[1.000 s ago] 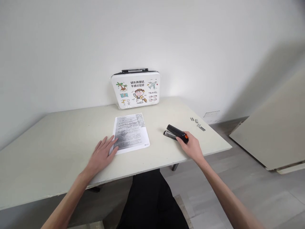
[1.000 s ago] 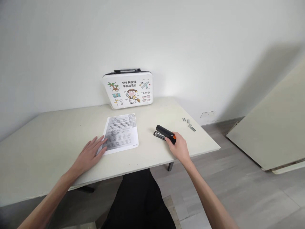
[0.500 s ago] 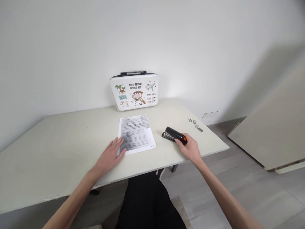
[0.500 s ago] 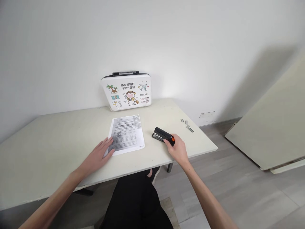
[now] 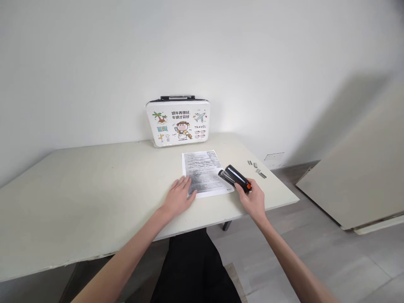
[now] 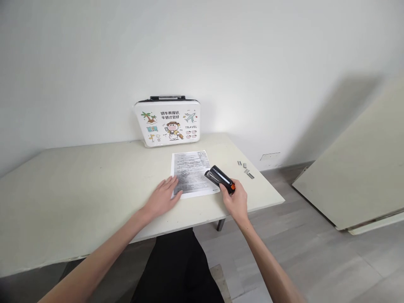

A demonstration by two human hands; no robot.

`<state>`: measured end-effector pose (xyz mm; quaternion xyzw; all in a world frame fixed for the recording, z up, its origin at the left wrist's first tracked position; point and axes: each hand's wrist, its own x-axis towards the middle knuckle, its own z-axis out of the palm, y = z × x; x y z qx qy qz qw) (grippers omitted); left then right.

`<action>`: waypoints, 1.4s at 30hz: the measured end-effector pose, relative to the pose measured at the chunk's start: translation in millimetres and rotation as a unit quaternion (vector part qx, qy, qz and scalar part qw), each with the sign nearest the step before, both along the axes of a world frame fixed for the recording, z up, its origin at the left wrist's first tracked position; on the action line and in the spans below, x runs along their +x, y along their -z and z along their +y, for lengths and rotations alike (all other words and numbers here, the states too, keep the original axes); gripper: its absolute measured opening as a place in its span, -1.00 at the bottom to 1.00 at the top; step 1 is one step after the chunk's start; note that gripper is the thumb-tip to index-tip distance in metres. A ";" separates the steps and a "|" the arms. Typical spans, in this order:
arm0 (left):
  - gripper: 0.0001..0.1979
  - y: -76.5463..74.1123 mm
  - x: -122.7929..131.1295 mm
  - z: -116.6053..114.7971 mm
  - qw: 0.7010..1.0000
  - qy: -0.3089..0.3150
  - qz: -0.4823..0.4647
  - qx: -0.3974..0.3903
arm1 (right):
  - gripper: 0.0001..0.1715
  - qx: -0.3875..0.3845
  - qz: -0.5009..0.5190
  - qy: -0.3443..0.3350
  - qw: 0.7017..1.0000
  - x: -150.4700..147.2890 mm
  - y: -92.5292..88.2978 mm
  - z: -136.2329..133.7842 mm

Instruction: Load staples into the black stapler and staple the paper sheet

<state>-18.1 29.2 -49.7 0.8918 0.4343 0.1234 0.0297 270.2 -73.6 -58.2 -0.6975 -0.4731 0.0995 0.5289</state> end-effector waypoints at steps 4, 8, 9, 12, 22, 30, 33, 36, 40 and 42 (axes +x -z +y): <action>-0.36 6.5 51.3 1.6 0.999 0.005 -0.028 0.022 | -0.39 0.016 0.015 0.043 0.999 -1.6 -1.0 0.4; -0.40 9.6 98.7 -0.4 0.998 0.011 -0.048 0.031 | -0.39 0.035 0.012 0.068 0.997 -2.3 -1.6 3.0; -0.41 9.7 108.7 -1.6 0.998 0.011 -0.053 0.033 | -0.39 0.037 0.011 0.069 0.997 -2.3 -1.5 3.6; -0.41 9.6 133.0 -6.1 0.997 0.012 -0.068 0.032 | -0.38 0.043 0.012 0.067 0.997 -1.4 -0.4 4.5; -0.25 8.2 92.3 -21.0 0.993 0.101 -0.056 -0.015 | -0.39 0.022 0.058 0.061 0.996 2.2 -1.4 5.3; -0.33 -10.5 -31.9 -22.2 0.994 0.067 -0.060 -0.061 | -0.44 -0.001 0.048 -0.055 0.997 -18.5 -7.6 6.6; -0.36 -15.4 -60.8 -26.2 0.984 -0.010 -0.158 -0.083 | -0.51 -0.011 0.027 -0.131 0.991 -45.2 -7.9 13.0; -0.41 -19.3 -74.7 -35.2 0.946 -0.096 -0.282 -0.125 | -0.59 -0.029 0.013 -0.211 0.977 -76.1 -10.5 23.2; -0.48 -23.8 -77.6 -46.3 0.899 -0.150 -0.390 -0.129 | -0.64 -0.053 0.021 -0.301 0.952 -107.7 -16.1 35.2; -0.51 -24.8 -77.1 -48.7 0.885 -0.169 -0.417 -0.119 | -0.65 -0.061 0.018 -0.327 0.943 -115.6 -17.7 38.0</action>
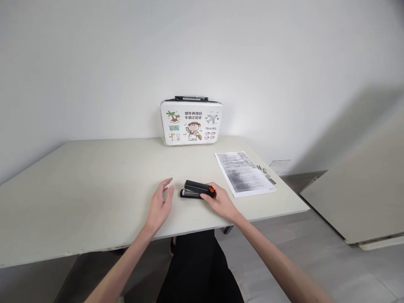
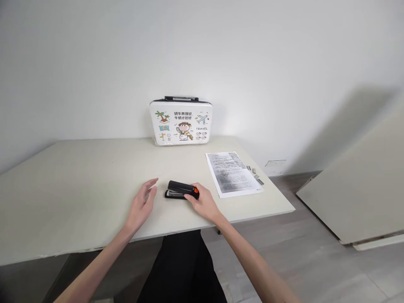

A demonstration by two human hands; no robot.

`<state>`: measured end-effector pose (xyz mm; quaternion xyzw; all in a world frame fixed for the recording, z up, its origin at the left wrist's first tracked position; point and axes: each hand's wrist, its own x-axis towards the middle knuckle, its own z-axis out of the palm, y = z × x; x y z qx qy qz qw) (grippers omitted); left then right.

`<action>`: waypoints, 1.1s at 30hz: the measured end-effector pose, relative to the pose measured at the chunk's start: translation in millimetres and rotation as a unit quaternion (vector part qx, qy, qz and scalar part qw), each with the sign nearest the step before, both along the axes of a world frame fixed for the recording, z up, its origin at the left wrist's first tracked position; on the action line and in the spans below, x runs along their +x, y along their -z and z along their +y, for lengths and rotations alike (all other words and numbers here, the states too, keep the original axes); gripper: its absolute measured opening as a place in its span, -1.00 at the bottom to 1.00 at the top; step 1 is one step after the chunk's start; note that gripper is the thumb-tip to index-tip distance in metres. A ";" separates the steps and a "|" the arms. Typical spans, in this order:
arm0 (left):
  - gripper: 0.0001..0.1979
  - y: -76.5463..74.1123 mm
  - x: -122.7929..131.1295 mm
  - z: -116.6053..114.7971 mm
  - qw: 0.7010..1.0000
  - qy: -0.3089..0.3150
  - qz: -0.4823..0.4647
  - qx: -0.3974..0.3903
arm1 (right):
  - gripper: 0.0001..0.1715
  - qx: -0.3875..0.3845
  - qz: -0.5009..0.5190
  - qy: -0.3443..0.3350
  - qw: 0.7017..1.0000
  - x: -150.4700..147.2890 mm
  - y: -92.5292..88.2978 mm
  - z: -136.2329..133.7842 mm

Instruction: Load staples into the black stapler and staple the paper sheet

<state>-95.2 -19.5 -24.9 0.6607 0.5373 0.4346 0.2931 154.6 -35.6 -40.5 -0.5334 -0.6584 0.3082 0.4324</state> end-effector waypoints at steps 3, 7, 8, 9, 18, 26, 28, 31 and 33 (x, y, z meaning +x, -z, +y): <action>-0.53 1.4 0.4 -0.5 0.999 -0.023 -0.024 -0.003 | -0.60 -0.001 -0.011 -0.015 1.000 -3.5 -1.1 -0.6; -0.54 4.8 2.0 -1.2 1.000 -0.018 -0.016 0.006 | -0.50 -0.005 0.015 -0.002 1.000 -2.8 -2.5 -5.2; -0.55 5.0 2.6 -1.9 1.000 -0.013 -0.012 0.010 | -0.46 -0.005 0.023 0.004 1.000 -2.9 -2.5 -5.7; -0.55 4.8 3.3 -2.8 1.000 -0.008 -0.011 0.014 | -0.43 -0.004 0.027 0.013 1.000 -3.3 -2.2 -5.8; -0.54 -3.0 4.1 -10.8 0.995 -0.070 -0.067 0.031 | -0.45 0.025 -0.011 0.070 0.997 -8.3 5.6 -1.4; -0.58 2.2 0.7 -7.0 0.990 -0.088 -0.113 -0.004 | -0.39 0.010 -0.026 0.086 0.996 -10.6 5.0 -6.5; -0.59 6.7 0.2 -3.9 0.988 -0.078 -0.135 0.000 | -0.43 0.002 -0.024 0.065 0.998 -10.8 4.0 -7.6; -0.57 13.3 1.3 -0.4 0.981 -0.046 -0.187 0.000 | -0.48 0.004 -0.032 0.042 0.999 -11.2 3.8 -9.5; -0.57 14.6 2.6 0.5 0.972 -0.030 -0.231 -0.017 | -0.51 0.015 -0.036 0.054 0.998 -11.4 4.4 -12.3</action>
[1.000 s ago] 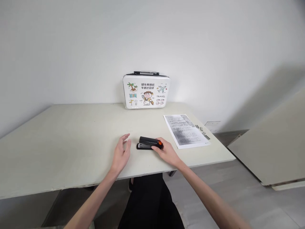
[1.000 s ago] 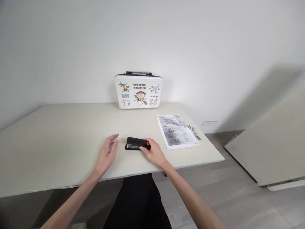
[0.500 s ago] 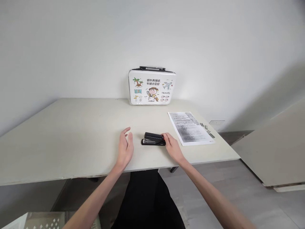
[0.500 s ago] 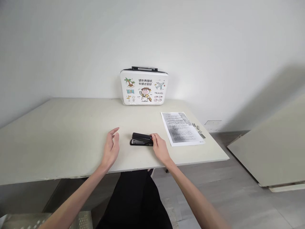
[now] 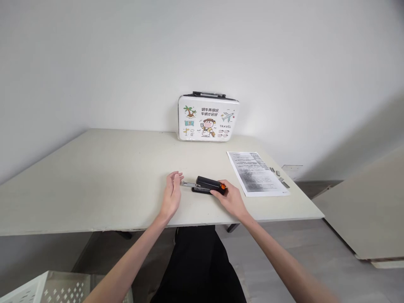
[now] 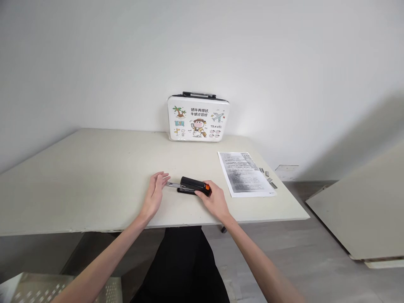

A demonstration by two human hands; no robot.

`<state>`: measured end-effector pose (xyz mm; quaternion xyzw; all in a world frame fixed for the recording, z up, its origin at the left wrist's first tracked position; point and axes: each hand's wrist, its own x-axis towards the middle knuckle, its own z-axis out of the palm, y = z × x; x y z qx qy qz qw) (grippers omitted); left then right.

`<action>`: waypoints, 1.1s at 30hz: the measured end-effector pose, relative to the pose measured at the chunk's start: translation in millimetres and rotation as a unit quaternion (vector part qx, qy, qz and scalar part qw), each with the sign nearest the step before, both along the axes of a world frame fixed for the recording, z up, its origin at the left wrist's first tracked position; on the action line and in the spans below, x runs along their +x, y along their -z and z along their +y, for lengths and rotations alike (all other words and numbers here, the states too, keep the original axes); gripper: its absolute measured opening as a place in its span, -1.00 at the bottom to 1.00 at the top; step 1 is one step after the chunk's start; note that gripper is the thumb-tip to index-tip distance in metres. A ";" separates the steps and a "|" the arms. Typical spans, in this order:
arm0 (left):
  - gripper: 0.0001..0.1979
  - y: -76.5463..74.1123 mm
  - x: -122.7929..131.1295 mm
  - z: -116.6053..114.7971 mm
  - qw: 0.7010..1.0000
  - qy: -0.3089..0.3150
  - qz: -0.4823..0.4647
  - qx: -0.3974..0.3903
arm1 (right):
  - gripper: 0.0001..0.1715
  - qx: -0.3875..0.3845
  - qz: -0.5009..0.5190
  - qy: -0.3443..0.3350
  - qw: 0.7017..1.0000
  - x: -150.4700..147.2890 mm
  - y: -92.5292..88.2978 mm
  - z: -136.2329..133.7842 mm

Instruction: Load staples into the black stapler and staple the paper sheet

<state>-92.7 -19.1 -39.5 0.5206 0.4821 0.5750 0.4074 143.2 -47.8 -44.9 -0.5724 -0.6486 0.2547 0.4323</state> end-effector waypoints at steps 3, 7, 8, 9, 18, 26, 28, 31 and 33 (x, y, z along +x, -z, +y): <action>-0.58 -4.2 0.7 1.0 0.994 0.020 -0.098 -0.049 | -0.60 0.046 -0.009 0.029 0.998 -0.2 -0.4 -6.9; -0.64 -13.2 -4.5 6.7 0.955 0.075 -0.254 -0.134 | -0.77 0.207 -0.063 0.004 0.976 -4.7 -8.8 -13.7; -0.64 -14.5 -6.6 8.5 0.941 0.093 -0.284 -0.160 | -0.75 0.251 -0.082 -0.016 0.964 -7.3 -11.9 -13.9; -0.64 -15.4 -8.9 10.0 0.928 0.108 -0.306 -0.185 | -0.69 0.291 -0.103 -0.036 0.950 -10.6 -15.1 -13.6; -0.72 -15.2 -19.9 6.6 0.884 0.122 -0.371 -0.258 | -0.53 0.426 -0.259 -0.130 0.857 -41.1 -26.0 -11.0; -0.84 -16.4 -17.5 5.5 0.907 0.073 -0.356 -0.212 | -0.47 0.377 -0.155 -0.074 0.910 -27.9 -44.6 -25.4; -0.86 -14.2 -16.2 -1.2 0.928 0.044 -0.323 -0.178 | -0.60 0.327 -0.094 -0.028 0.940 -23.7 -47.9 -29.4; -0.76 -13.0 -14.0 -17.3 0.965 0.015 -0.227 -0.129 | -0.75 0.227 -0.005 0.025 0.974 -20.9 -45.5 -31.9; -0.67 -14.7 -12.7 -27.6 0.988 0.007 -0.126 -0.091 | -0.71 0.177 0.037 0.039 0.983 -21.7 -41.1 -30.9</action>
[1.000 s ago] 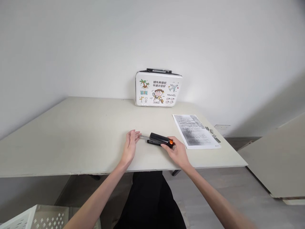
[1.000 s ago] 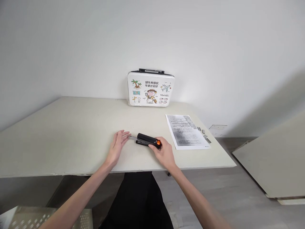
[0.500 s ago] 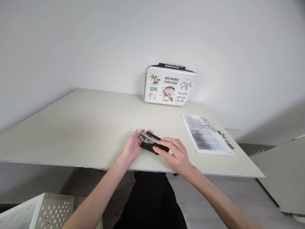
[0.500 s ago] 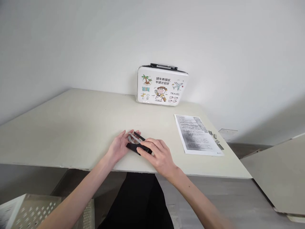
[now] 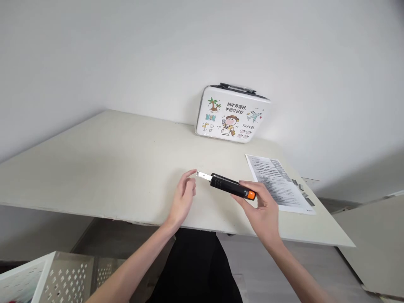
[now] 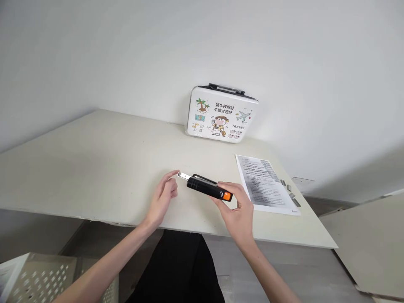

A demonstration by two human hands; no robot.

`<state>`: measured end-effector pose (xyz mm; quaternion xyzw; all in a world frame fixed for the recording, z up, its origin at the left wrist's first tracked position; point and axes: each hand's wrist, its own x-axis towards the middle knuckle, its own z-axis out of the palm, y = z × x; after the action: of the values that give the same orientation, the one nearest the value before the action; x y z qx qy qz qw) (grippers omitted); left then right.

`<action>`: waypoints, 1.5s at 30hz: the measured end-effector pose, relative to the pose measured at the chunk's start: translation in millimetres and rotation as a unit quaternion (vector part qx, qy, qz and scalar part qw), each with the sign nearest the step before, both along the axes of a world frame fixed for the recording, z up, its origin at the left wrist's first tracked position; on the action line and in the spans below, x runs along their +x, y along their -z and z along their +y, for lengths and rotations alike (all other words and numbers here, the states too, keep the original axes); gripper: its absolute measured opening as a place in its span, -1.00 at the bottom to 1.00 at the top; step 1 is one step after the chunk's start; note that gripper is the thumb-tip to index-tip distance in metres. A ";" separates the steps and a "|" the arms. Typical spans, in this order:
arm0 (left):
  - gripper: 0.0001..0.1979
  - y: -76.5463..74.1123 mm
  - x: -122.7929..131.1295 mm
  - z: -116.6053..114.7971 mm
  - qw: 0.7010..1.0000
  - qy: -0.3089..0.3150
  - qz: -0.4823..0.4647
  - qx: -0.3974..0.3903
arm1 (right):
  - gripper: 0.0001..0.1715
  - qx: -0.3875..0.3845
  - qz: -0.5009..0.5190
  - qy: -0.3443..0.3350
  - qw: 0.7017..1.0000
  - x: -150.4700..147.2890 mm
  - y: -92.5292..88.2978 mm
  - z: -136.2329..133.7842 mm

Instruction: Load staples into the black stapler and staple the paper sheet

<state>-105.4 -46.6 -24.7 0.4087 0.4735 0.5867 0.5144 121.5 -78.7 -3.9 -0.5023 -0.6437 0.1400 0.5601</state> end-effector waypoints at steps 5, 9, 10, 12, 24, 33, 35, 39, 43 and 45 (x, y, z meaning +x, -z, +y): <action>-0.58 -9.8 5.4 -9.8 0.988 0.027 0.133 0.074 | -0.63 -0.081 0.054 0.000 0.995 -13.1 8.9 7.8; -0.58 -15.5 8.1 -6.4 0.994 0.055 0.075 0.061 | -0.60 -0.111 0.101 -0.019 0.988 -30.2 16.2 24.1; -0.56 -15.5 6.8 -5.0 0.997 0.046 0.048 0.049 | -0.58 -0.117 0.112 -0.025 0.986 -33.7 18.7 31.7; -0.52 -13.1 1.1 -2.1 0.999 0.008 -0.024 0.019 | -0.54 -0.127 0.127 -0.039 0.983 -39.0 24.5 53.0; -0.78 2.6 -29.2 2.6 0.909 -0.040 -0.401 -0.109 | -0.32 -0.142 0.075 -0.093 0.983 -65.7 54.4 253.7; -0.83 -0.8 -29.2 5.5 0.912 -0.030 -0.394 -0.114 | -0.42 -0.143 0.000 -0.163 0.976 -78.2 55.8 283.1; -0.88 -1.7 -29.5 6.2 0.918 -0.030 -0.379 -0.111 | -0.39 -0.130 -0.010 -0.152 0.980 -79.6 49.1 269.6; -0.87 -8.0 -24.3 10.6 0.927 -0.055 -0.349 -0.125 | -0.47 -0.043 -0.053 -0.135 0.988 -75.9 28.1 198.5; -0.69 -20.4 4.7 15.2 0.925 -0.014 -0.339 -0.170 | -0.49 0.051 -0.192 -0.218 0.955 -60.8 3.2 103.7; -0.67 -26.2 27.4 14.7 0.924 0.039 -0.334 -0.183 | -0.42 0.039 -0.258 -0.240 0.935 -46.3 -7.6 69.7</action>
<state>-78.0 -31.9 1.5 0.1057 0.3569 0.5721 0.7309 75.2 -9.0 3.7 -0.3289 -0.8725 0.1107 0.3439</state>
